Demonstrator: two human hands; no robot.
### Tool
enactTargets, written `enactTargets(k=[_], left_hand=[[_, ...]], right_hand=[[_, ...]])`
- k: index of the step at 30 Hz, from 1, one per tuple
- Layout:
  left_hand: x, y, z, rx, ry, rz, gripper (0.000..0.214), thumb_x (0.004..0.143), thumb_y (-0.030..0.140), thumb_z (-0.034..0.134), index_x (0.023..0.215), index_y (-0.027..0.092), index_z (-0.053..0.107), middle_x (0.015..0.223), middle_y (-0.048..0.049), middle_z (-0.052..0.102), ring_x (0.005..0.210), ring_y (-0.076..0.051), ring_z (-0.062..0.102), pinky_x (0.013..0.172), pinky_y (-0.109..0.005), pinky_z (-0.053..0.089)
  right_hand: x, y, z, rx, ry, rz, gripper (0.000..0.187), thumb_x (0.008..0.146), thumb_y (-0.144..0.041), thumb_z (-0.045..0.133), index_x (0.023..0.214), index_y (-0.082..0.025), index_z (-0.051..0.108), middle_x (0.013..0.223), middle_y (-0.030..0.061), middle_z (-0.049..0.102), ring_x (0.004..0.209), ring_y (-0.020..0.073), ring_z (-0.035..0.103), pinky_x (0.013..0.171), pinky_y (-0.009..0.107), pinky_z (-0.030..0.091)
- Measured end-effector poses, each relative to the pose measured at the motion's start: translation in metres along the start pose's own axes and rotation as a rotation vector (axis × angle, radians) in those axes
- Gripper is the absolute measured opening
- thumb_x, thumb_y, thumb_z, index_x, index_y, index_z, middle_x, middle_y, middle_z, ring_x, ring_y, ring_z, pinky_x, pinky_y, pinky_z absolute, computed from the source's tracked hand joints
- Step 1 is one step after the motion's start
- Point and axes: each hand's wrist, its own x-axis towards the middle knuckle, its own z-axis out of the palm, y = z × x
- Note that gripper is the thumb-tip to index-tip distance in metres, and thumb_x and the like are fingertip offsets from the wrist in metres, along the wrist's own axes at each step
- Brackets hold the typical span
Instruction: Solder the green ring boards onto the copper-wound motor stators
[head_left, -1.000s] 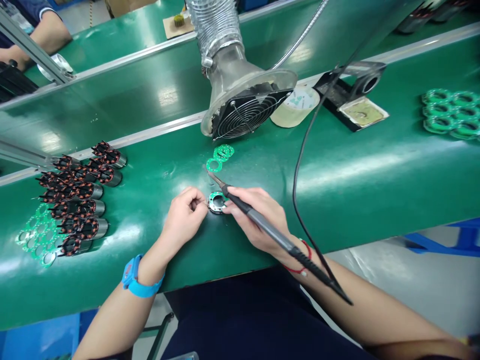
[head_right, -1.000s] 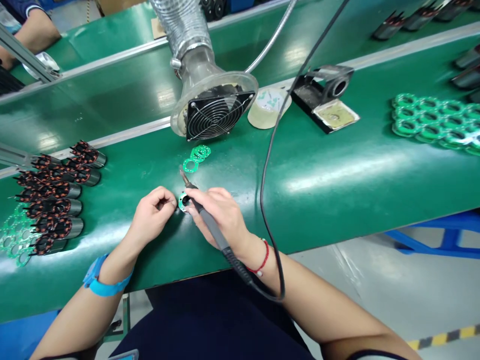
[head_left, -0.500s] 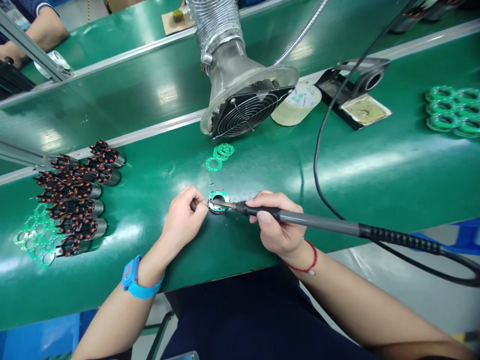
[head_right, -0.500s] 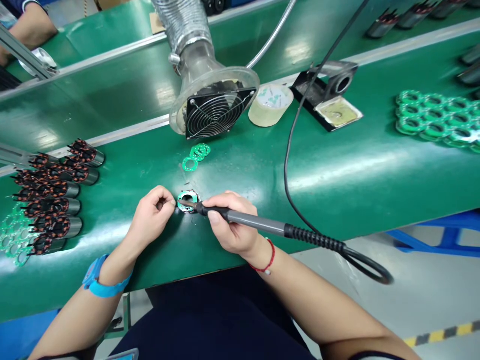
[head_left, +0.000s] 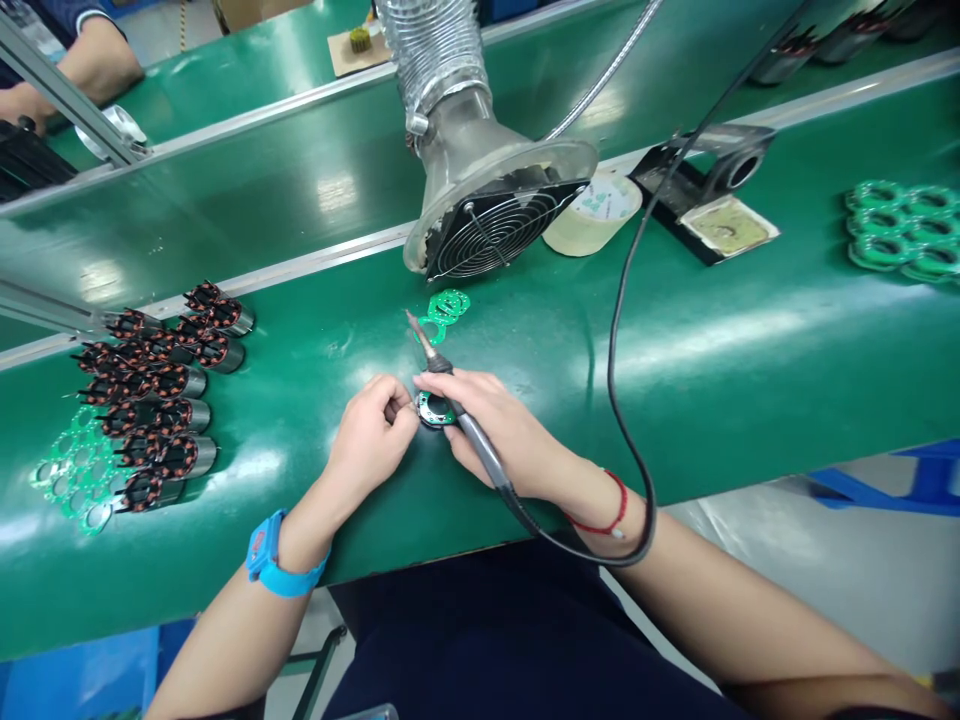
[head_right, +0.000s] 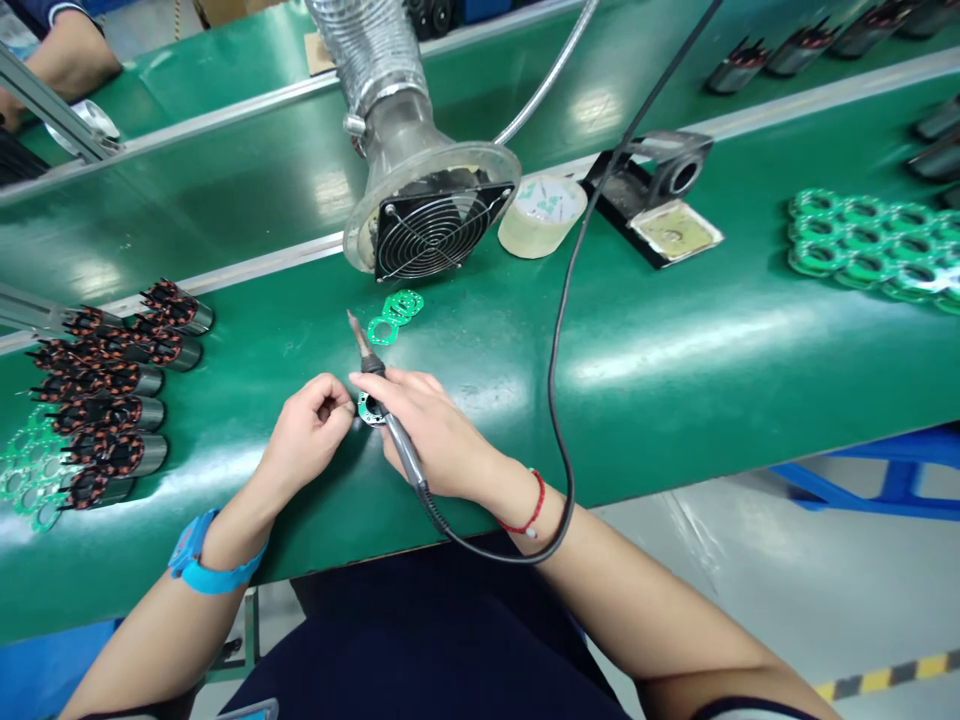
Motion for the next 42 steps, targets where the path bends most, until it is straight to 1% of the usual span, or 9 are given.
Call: enactTargets(k=[3, 5, 8, 12, 17, 23, 28, 37, 42], left_hand=[[-0.001, -0.001, 0.0, -0.047, -0.037, -0.056, 0.002, 0.082, 0.021, 0.049, 0.082, 0.019, 0.049, 0.07, 0.0036, 0.049, 0.063, -0.011, 0.047, 0.061, -0.026, 0.038], [-0.002, -0.002, 0.0, -0.034, -0.095, -0.033, 0.012, 0.084, 0.027, 0.053, 0.092, 0.019, 0.051, 0.079, 0.0012, 0.053, 0.069, -0.013, 0.05, 0.066, -0.027, 0.041], [-0.004, -0.002, -0.001, 0.085, -0.169, 0.066, 0.005, 0.083, 0.023, 0.053, 0.086, 0.019, 0.053, 0.085, -0.0009, 0.054, 0.078, -0.015, 0.052, 0.072, -0.029, 0.041], [-0.005, -0.001, -0.004, 0.171, -0.066, 0.138, 0.01, 0.083, 0.013, 0.047, 0.078, 0.019, 0.053, 0.079, -0.0002, 0.052, 0.075, -0.014, 0.051, 0.071, -0.028, 0.039], [-0.004, 0.002, -0.008, 0.094, 0.085, 0.185, 0.011, 0.083, 0.013, 0.05, 0.074, 0.018, 0.053, 0.074, 0.0006, 0.052, 0.071, -0.013, 0.048, 0.068, -0.026, 0.039], [-0.002, -0.002, -0.004, -0.08, 0.04, 0.106, 0.009, 0.085, 0.021, 0.052, 0.079, 0.018, 0.06, 0.074, 0.0011, 0.052, 0.064, -0.011, 0.046, 0.061, -0.023, 0.038], [0.0, -0.002, -0.002, -0.206, -0.009, 0.038, 0.01, 0.082, 0.023, 0.054, 0.075, 0.017, 0.058, 0.07, 0.0024, 0.052, 0.061, -0.01, 0.046, 0.058, -0.022, 0.037], [0.001, -0.003, -0.006, -0.26, -0.027, -0.061, 0.013, 0.083, 0.027, 0.051, 0.073, 0.018, 0.053, 0.062, 0.0039, 0.05, 0.057, -0.01, 0.045, 0.054, -0.021, 0.035], [0.004, 0.0, -0.007, -0.169, -0.006, -0.054, 0.013, 0.079, 0.024, 0.05, 0.067, 0.019, 0.05, 0.056, 0.0057, 0.045, 0.051, -0.009, 0.04, 0.051, -0.022, 0.03]], right_hand=[[-0.001, 0.003, 0.001, -0.056, 0.091, 0.054, 0.052, 0.084, -0.018, 0.054, 0.133, -0.023, 0.038, 0.116, 0.0108, 0.064, 0.104, 0.0264, 0.058, 0.087, 0.048, 0.049], [-0.002, 0.005, 0.001, -0.089, 0.171, 0.101, 0.054, 0.083, -0.028, 0.061, 0.132, -0.022, 0.039, 0.112, 0.0119, 0.065, 0.099, 0.028, 0.058, 0.084, 0.048, 0.051], [-0.005, 0.008, 0.0, -0.067, 0.222, 0.126, 0.055, 0.083, -0.028, 0.061, 0.133, -0.021, 0.038, 0.112, 0.0112, 0.064, 0.102, 0.0277, 0.059, 0.087, 0.047, 0.051], [-0.008, 0.01, 0.003, -0.062, 0.214, 0.098, 0.05, 0.085, -0.022, 0.057, 0.132, -0.02, 0.038, 0.111, 0.0113, 0.063, 0.102, 0.0263, 0.06, 0.087, 0.044, 0.051], [-0.007, 0.008, 0.009, -0.142, 0.161, 0.066, 0.046, 0.087, -0.027, 0.057, 0.13, -0.019, 0.041, 0.102, 0.0109, 0.064, 0.09, 0.0257, 0.061, 0.077, 0.043, 0.053], [-0.006, 0.001, 0.009, -0.121, 0.117, -0.09, 0.053, 0.088, -0.02, 0.051, 0.137, -0.025, 0.032, 0.123, 0.0104, 0.061, 0.117, 0.0265, 0.053, 0.092, 0.049, 0.046], [-0.008, -0.003, 0.008, -0.148, 0.103, -0.177, 0.051, 0.088, -0.017, 0.049, 0.136, -0.028, 0.035, 0.122, 0.007, 0.063, 0.12, 0.0226, 0.052, 0.093, 0.045, 0.044], [-0.008, -0.005, 0.007, -0.152, 0.151, -0.083, 0.038, 0.087, -0.014, 0.048, 0.123, -0.023, 0.049, 0.102, 0.007, 0.071, 0.099, 0.022, 0.063, 0.083, 0.041, 0.047], [-0.005, -0.01, 0.002, -0.095, 0.306, -0.071, 0.038, 0.089, -0.014, 0.049, 0.126, -0.022, 0.047, 0.092, 0.0054, 0.074, 0.082, 0.0198, 0.068, 0.079, 0.039, 0.05]])
